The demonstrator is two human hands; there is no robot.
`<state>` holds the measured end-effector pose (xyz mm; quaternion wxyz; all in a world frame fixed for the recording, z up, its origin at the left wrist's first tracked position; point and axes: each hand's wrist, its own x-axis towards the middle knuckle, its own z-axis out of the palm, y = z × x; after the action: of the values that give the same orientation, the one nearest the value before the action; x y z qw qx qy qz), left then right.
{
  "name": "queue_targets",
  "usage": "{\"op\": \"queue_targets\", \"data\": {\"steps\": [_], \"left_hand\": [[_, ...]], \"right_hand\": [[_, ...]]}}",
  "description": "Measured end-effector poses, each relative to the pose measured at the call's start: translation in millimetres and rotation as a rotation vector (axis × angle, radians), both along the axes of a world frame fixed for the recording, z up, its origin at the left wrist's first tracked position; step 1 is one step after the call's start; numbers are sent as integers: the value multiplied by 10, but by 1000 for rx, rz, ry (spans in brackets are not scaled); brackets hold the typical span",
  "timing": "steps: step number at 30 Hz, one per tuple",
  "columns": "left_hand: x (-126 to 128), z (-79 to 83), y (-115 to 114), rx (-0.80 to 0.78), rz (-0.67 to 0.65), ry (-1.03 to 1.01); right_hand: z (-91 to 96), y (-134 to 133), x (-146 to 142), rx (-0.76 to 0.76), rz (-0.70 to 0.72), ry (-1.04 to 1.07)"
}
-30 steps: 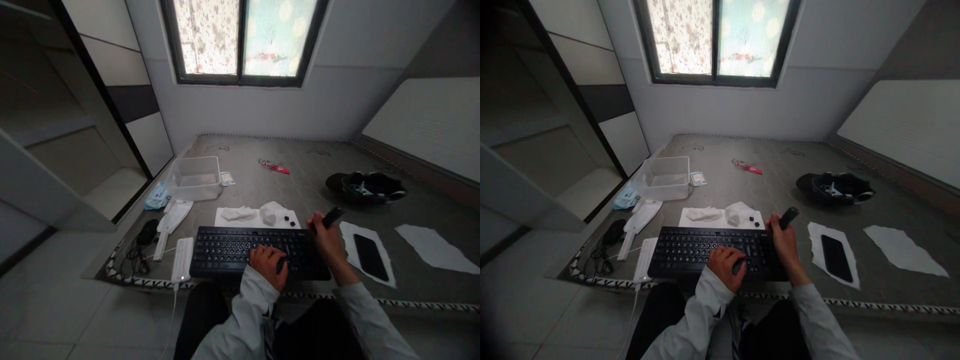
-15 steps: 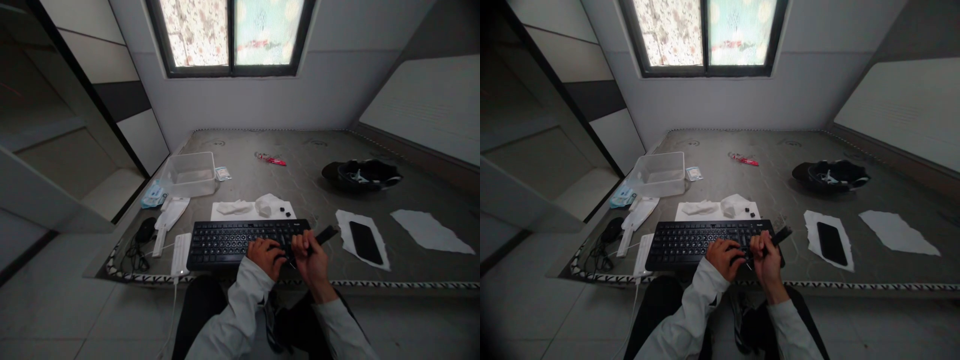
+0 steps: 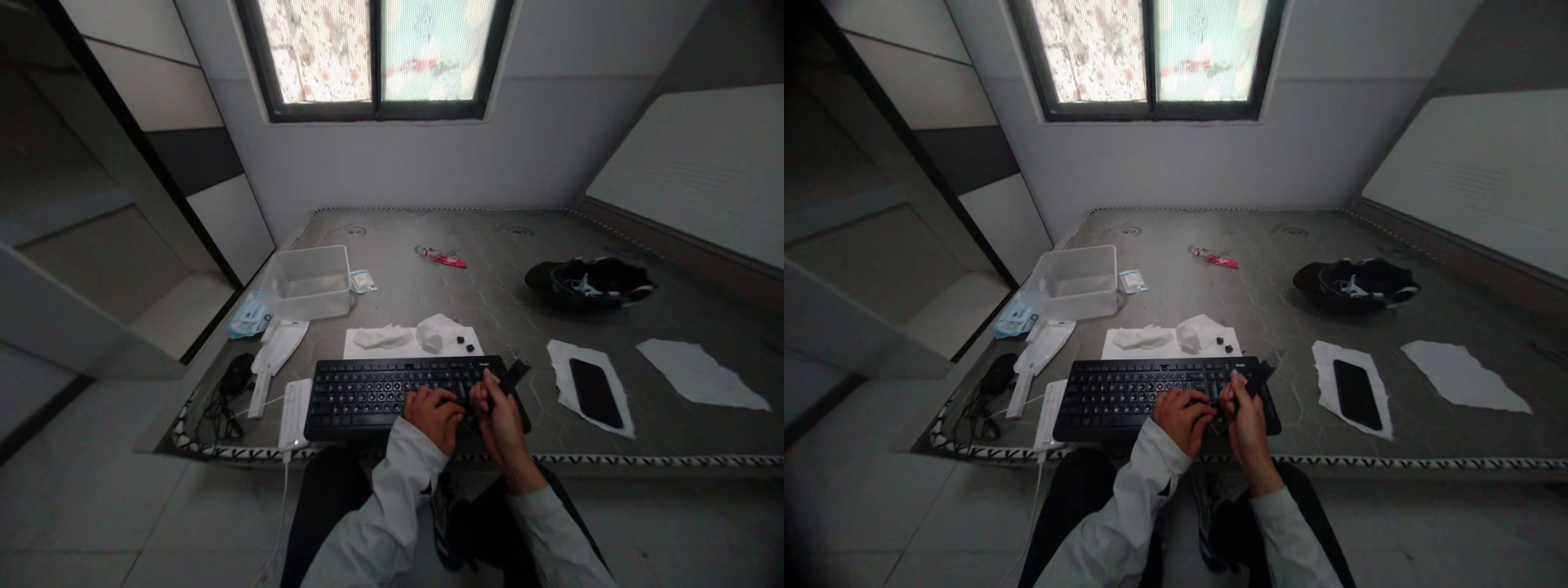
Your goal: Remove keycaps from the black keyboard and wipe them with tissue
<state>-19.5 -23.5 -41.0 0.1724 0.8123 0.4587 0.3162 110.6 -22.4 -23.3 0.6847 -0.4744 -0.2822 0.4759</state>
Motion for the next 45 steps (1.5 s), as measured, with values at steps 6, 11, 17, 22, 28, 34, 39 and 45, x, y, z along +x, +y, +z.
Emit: {"op": "queue_targets", "data": {"steps": [6, 11, 17, 22, 28, 34, 39, 45], "left_hand": [[-3, -4, -1, -7, -2, -1], [-12, 12, -8, -12, -14, 14], [-10, 21, -4, -4, 1, 39], [2, 37, -6, -23, -12, 66], [36, 48, 7, -47, 7, 75], [31, 66, 7, -46, 1, 49], [36, 13, 12, -38, 77, -150], [25, -16, 41, 84, 133, -356]], "right_hand": [[-21, -32, -39, -62, -23, -74], [-69, -18, -87, 31, -36, -114], [-112, -50, -103, 118, 45, 4], [-213, -152, -119, 169, 70, -6], [-393, -270, -127, 234, -4, -177], [-233, -274, -163, 316, -25, -94], [37, -203, 22, 245, -60, -264], [138, -146, 247, -92, 86, -896]]}}
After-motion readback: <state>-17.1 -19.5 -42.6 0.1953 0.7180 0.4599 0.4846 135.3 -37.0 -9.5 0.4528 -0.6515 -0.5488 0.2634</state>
